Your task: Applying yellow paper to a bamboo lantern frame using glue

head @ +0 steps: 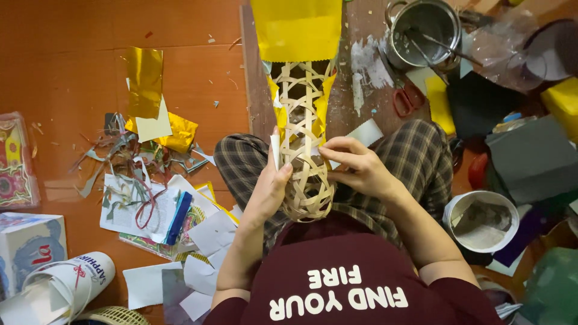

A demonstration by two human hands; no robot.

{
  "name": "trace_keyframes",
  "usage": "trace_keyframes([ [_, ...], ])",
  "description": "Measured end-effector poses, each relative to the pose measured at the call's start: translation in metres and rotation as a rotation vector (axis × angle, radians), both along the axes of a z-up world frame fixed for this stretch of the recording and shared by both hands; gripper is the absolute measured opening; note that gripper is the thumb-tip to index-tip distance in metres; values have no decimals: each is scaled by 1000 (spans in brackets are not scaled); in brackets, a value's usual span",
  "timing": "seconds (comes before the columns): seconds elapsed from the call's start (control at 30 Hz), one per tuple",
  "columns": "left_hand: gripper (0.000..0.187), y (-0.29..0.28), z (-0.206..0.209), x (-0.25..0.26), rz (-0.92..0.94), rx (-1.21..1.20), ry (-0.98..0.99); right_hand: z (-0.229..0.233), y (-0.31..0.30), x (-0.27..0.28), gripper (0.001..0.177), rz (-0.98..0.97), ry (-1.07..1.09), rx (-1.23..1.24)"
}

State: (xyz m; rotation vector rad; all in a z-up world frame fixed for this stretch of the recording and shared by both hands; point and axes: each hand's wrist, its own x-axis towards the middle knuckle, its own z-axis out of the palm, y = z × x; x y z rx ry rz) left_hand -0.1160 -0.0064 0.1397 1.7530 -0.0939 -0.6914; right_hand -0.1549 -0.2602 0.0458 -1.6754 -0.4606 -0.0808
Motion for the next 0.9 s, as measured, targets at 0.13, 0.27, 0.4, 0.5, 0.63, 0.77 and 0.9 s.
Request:
trace_keyframes([
  [0.13,110,-2,2,4,-50,45,16,9,7,0,57,-135,-181,-242],
  [0.27,111,-6,21,7,-102,71,32,15,14,-2,52,-279,-279,-353],
  [0.4,112,-5,20,11,-140,81,-14,13,24,2,48,-393,-444,-393],
  [0.5,102,1,10,12,-219,156,-122,11,26,4,49,-439,-477,-360],
  [0.63,94,2,-18,15,-222,318,-463,6,23,8,45,-484,-508,-348],
  [0.77,83,-2,-30,21,-207,189,-565,19,25,20,30,-494,-579,-262],
  [0.9,57,-8,-30,19,-41,42,-714,44,19,20,29,-418,-529,-299],
])
